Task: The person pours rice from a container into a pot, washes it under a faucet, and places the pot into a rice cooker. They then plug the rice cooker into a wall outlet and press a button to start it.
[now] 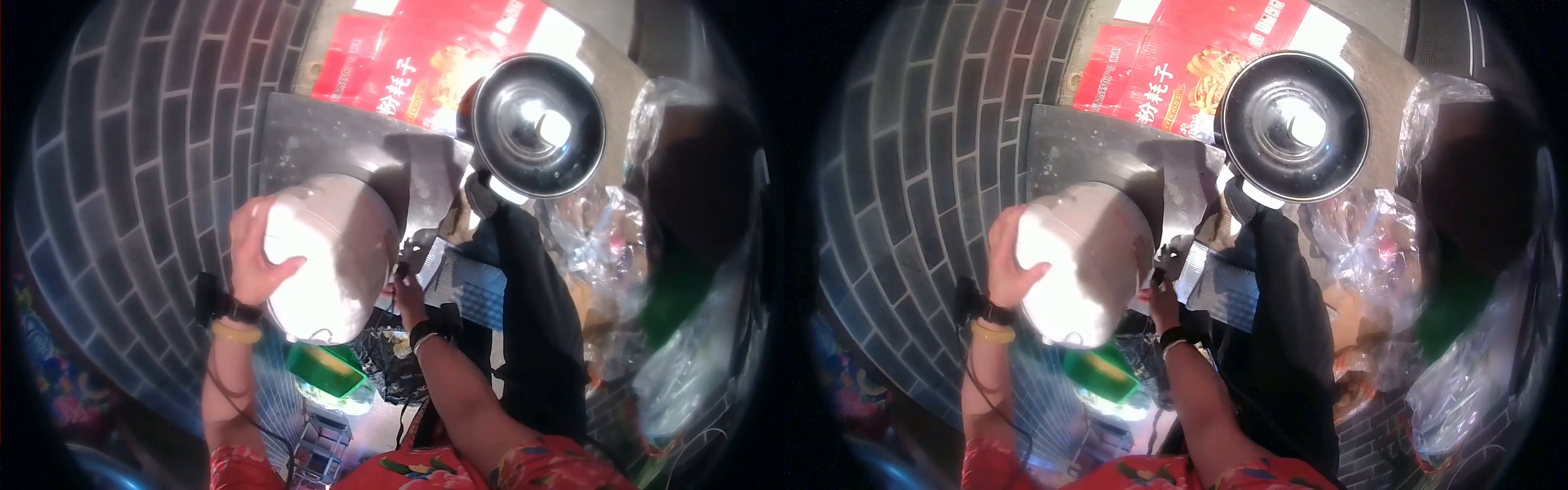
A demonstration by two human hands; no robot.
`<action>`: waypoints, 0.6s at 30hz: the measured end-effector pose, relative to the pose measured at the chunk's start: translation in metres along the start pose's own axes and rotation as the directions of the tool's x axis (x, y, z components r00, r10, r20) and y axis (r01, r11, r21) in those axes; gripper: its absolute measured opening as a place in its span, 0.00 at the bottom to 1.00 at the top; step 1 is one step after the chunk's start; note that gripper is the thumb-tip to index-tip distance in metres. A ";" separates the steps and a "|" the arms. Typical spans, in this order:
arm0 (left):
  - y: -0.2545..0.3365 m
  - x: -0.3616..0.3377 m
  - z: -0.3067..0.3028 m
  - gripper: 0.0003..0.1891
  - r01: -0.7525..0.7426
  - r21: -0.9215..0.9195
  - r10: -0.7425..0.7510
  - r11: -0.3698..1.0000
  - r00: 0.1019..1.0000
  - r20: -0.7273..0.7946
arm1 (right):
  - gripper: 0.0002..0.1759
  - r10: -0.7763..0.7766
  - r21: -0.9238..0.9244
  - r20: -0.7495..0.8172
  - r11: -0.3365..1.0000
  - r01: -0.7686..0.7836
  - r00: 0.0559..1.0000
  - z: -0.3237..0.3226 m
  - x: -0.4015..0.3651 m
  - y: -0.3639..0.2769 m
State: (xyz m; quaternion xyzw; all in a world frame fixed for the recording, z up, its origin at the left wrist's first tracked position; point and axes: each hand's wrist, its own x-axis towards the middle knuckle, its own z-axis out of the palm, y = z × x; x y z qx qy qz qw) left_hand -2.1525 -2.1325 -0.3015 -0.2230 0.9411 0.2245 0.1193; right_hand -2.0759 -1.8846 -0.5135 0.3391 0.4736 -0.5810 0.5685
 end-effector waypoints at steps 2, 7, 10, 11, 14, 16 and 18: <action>0.015 -0.002 0.006 0.44 0.004 -0.025 -0.003 1.000 1.000 0.031 | 0.14 0.106 0.093 -0.132 0.991 -0.094 0.986 -0.009 -0.007 -0.032; 0.036 -0.007 0.011 0.48 -0.185 0.105 0.163 0.977 0.969 0.186 | 0.12 -0.098 0.013 -0.158 0.995 0.101 0.983 -0.008 0.007 -0.070; 0.045 -0.013 0.014 0.48 -0.169 0.211 0.122 0.963 0.968 0.218 | 0.17 -0.307 -0.252 -0.103 0.928 0.274 0.946 -0.001 0.016 -0.073; 0.048 -0.017 0.015 0.49 -0.126 0.301 0.071 0.945 0.980 0.187 | 0.20 -0.387 -0.190 -0.087 0.911 0.366 0.918 0.002 0.015 -0.072; 0.050 -0.050 0.025 0.50 0.157 0.308 -0.143 0.938 0.987 -0.068 | 0.22 -0.508 -0.345 -0.042 0.816 0.465 0.860 0.003 0.033 -0.069; 0.031 -0.084 0.037 0.45 0.381 0.133 -0.339 0.915 0.905 -0.255 | 0.24 -0.505 -0.457 -0.085 0.786 0.416 0.859 0.017 0.020 -0.092; 0.018 -0.116 0.046 0.37 0.594 -0.258 -0.648 0.762 0.686 -0.332 | 0.26 -0.504 -0.566 -0.105 0.739 0.365 0.857 0.031 0.026 -0.111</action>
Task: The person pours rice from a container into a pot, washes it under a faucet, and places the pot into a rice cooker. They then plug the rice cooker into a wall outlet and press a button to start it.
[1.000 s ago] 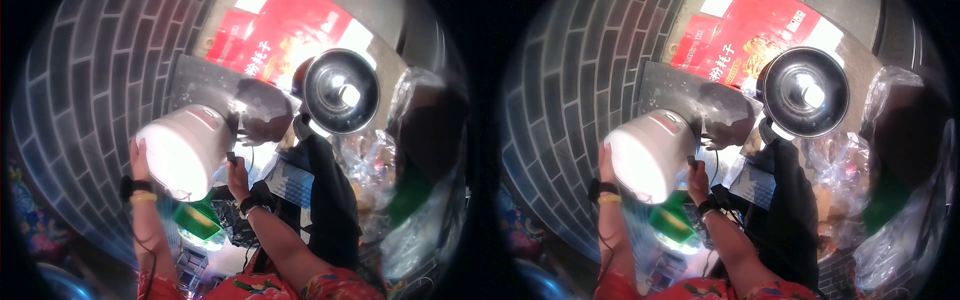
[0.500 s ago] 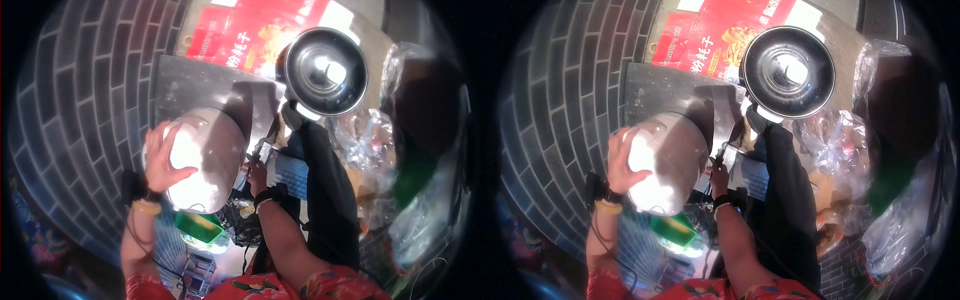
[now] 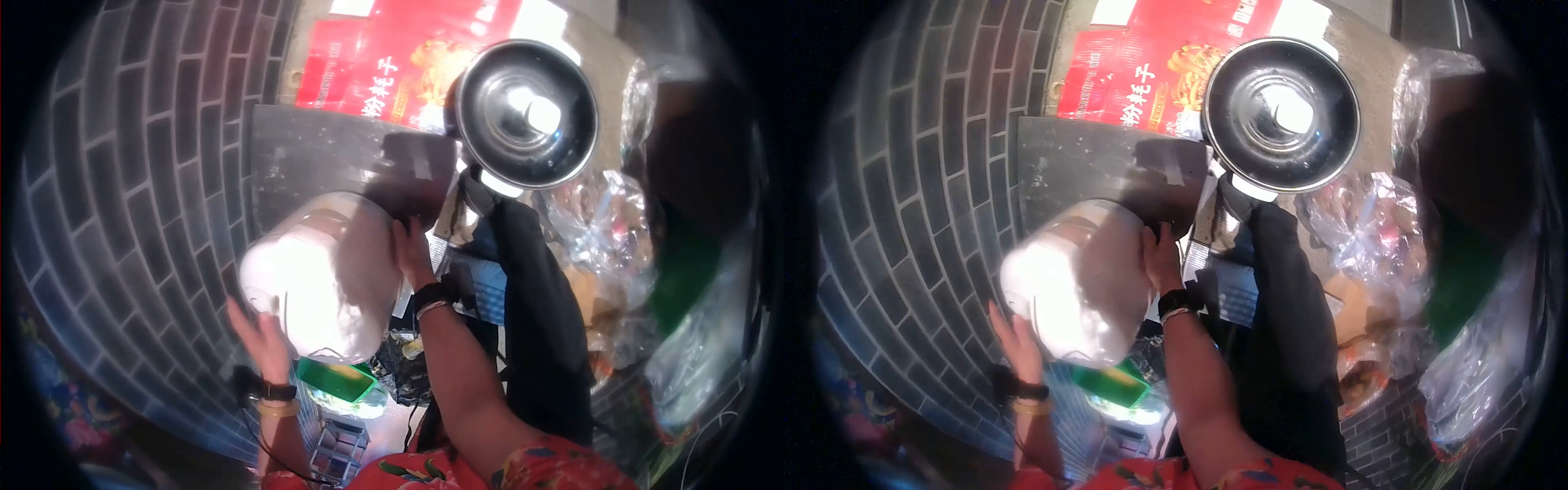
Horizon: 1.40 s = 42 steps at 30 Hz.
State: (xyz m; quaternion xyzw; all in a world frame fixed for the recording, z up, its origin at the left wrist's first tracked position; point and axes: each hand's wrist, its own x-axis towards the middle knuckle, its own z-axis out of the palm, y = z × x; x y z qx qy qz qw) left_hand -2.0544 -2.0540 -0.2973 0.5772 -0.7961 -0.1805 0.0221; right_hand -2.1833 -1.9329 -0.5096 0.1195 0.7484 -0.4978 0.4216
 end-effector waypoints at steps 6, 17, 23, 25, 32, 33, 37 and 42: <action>-0.081 0.025 -0.006 0.35 0.689 -0.698 -0.393 0.197 0.708 0.587 | 0.30 0.041 -0.242 0.365 0.969 0.053 0.930 0.013 0.055 -0.040; -0.152 0.142 0.065 0.32 0.947 -0.239 -0.202 0.213 0.282 0.938 | 0.17 -0.115 -0.024 0.298 0.992 0.128 0.948 0.008 0.043 -0.014; -0.091 0.147 0.055 0.34 0.601 -0.222 -0.081 0.768 0.435 0.897 | 0.12 -0.161 0.197 0.238 0.974 0.114 0.958 0.002 0.022 0.005; -0.095 0.138 0.055 0.34 0.581 -0.245 -0.049 0.776 0.443 0.895 | 0.13 -0.122 0.225 0.241 0.972 0.067 0.963 0.002 0.022 0.006; -0.133 0.077 0.066 0.35 0.800 -0.511 -0.031 0.316 0.547 0.837 | 0.11 -0.072 0.356 0.211 0.934 -0.008 0.975 0.000 0.027 0.023; -0.137 0.063 0.070 0.35 0.806 -0.554 -0.038 0.208 0.573 0.819 | 0.10 -0.081 0.369 0.190 0.929 0.006 0.978 -0.002 0.029 0.030; -0.132 0.009 0.096 0.35 0.734 -0.667 -0.107 -0.127 0.659 0.745 | 0.09 0.095 0.632 0.209 0.746 -0.208 0.973 0.000 0.031 0.056; -0.104 -0.047 0.132 0.36 0.583 -0.723 -0.197 -0.371 0.711 0.674 | 0.09 0.093 0.710 0.158 0.681 -0.179 0.983 -0.004 0.011 0.083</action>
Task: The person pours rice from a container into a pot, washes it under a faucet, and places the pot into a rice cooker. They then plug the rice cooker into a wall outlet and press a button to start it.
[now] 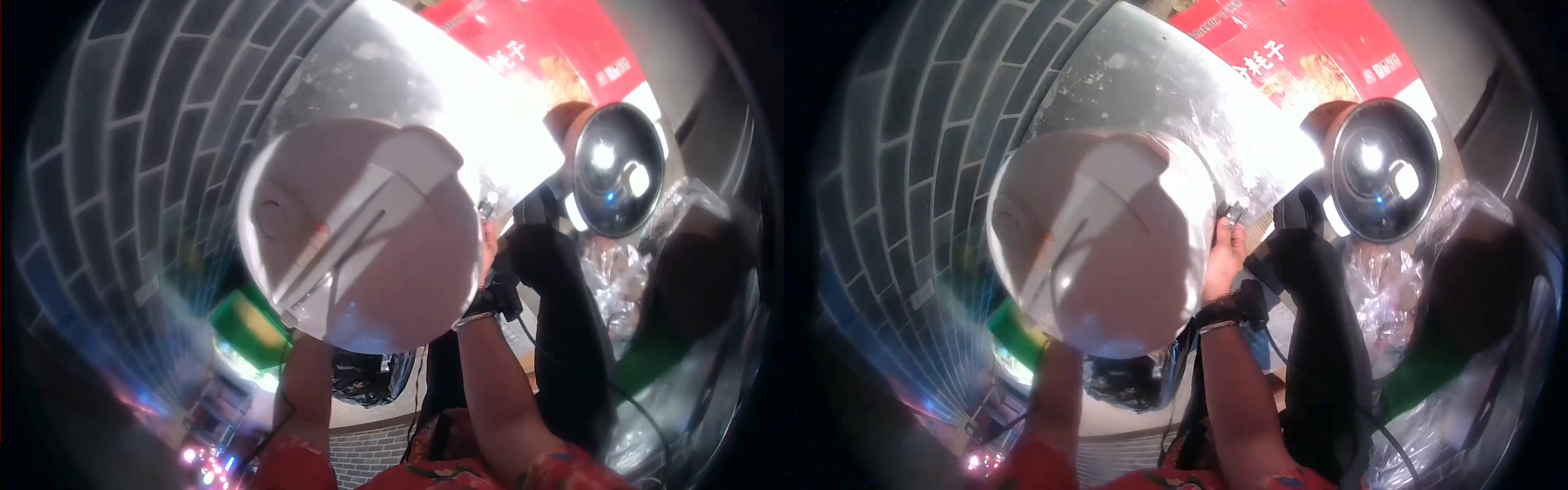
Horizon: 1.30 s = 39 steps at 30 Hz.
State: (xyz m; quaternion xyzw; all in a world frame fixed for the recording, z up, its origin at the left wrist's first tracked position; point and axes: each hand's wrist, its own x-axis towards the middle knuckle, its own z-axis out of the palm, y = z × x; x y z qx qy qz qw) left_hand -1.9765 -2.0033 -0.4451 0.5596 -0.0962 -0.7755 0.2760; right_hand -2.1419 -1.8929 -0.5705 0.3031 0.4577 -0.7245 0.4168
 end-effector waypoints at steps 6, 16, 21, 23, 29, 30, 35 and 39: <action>-0.066 -0.014 0.013 0.36 -0.031 -0.144 0.029 0.989 0.999 -0.015 | 0.11 -0.078 0.072 -0.110 0.994 0.086 0.991 0.020 -0.063 0.013; -0.072 -0.032 0.022 0.37 0.015 -0.050 -0.016 0.999 1.000 -0.013 | 0.17 -0.180 -0.391 -0.285 0.919 0.058 0.941 0.002 -0.050 0.042; 0.014 -0.027 0.025 0.38 0.076 0.220 -0.070 0.972 0.997 -0.036 | 0.18 -0.220 -0.545 -0.052 0.824 0.157 0.974 0.042 -0.032 -0.029; 0.060 -0.016 0.034 0.38 0.142 0.364 -0.133 0.920 0.990 -0.052 | 0.18 -0.245 -0.641 0.026 0.740 0.204 0.969 0.051 -0.013 -0.041; 0.161 0.055 0.088 0.39 0.396 0.674 -0.440 0.624 0.891 -0.116 | 0.20 -0.107 -0.849 0.210 0.473 0.235 0.972 0.102 0.014 -0.079; 0.167 0.070 0.099 0.39 0.431 0.704 -0.502 0.565 0.856 -0.122 | 0.20 -0.108 -0.844 0.219 0.477 0.244 0.970 0.109 0.018 -0.084; 0.172 0.142 0.137 0.38 0.447 0.846 -0.744 0.292 0.662 -0.093 | 0.20 0.100 -0.906 0.333 0.308 0.289 0.938 0.149 0.040 -0.100; 0.149 0.190 0.148 0.36 0.337 0.929 -0.742 0.152 0.660 -0.118 | 0.21 0.222 -0.879 0.416 0.346 0.328 0.882 0.165 0.053 -0.093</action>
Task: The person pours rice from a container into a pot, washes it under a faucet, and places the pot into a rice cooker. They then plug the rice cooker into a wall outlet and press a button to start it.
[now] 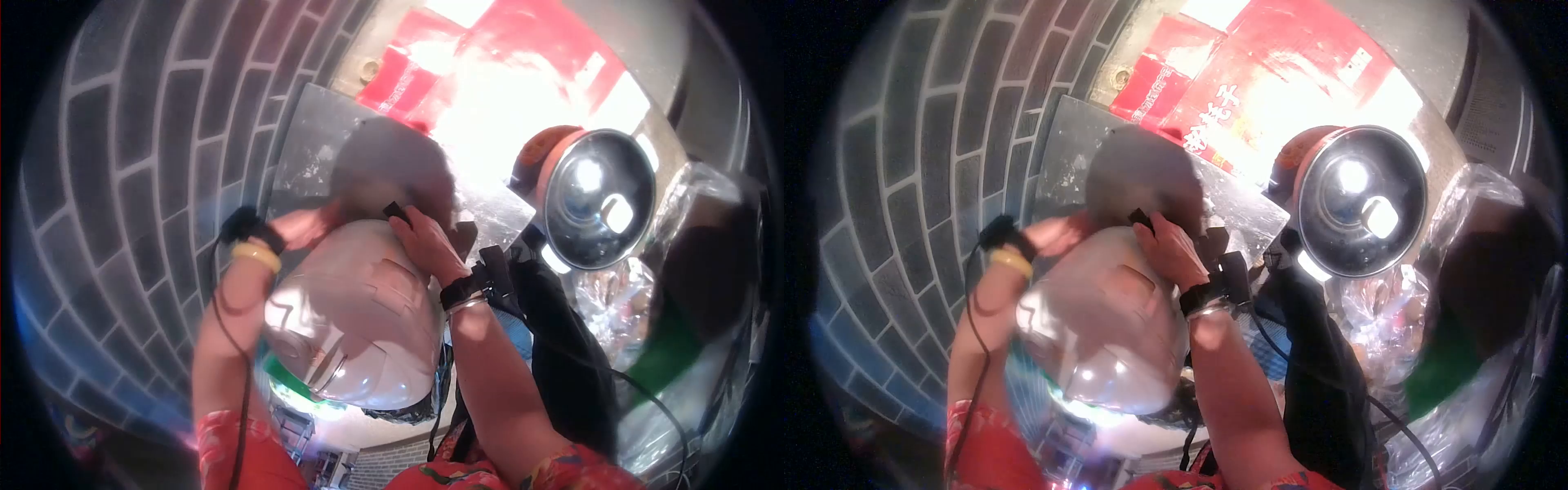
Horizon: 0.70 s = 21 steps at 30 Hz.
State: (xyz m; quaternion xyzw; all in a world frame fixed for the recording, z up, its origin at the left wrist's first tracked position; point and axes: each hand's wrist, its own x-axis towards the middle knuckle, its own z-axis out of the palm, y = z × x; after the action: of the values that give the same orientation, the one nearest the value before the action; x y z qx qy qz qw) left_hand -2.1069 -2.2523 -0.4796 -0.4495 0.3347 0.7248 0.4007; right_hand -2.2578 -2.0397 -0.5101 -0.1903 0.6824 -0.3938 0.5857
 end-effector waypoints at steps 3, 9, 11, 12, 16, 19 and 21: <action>0.026 0.008 0.000 0.39 -0.195 0.792 0.173 0.579 0.978 0.115 | 0.22 0.031 0.048 0.054 0.998 -0.033 0.998 0.004 0.008 -0.001; 0.065 0.020 0.034 0.37 0.324 0.844 -0.227 0.428 0.942 -0.247 | 0.23 0.090 0.029 0.112 0.995 -0.094 0.990 0.006 0.020 -0.001; 0.027 0.011 -0.002 0.35 0.007 0.763 -0.007 0.646 1.000 -0.004 | 0.23 0.091 0.029 0.102 0.995 -0.094 0.991 0.008 0.018 0.000; 0.007 0.000 -0.016 0.33 -0.323 0.575 0.268 0.752 0.946 0.181 | 0.22 0.124 0.017 0.094 0.992 -0.126 0.988 0.008 0.017 -0.003; -0.025 -0.098 0.036 0.35 -0.362 -0.104 0.242 0.927 0.784 -0.571 | 0.22 0.130 0.060 0.049 0.989 -0.132 0.990 0.010 0.013 -0.004; -0.182 -0.137 0.062 0.30 -0.685 -0.109 0.370 0.720 0.513 -0.775 | 0.22 0.100 0.037 0.033 0.994 -0.101 0.994 0.009 0.010 -0.007; -0.226 -0.142 0.143 0.30 -0.665 -0.558 0.080 0.497 0.675 -0.733 | 0.22 0.106 0.032 0.020 0.994 -0.106 0.994 0.010 0.011 -0.003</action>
State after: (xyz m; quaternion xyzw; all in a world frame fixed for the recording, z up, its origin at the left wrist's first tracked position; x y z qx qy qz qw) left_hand -1.9234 -2.0681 -0.3240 -0.6982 0.1823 0.6741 -0.1579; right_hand -2.2512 -2.0525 -0.5151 -0.1476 0.6797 -0.3716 0.6149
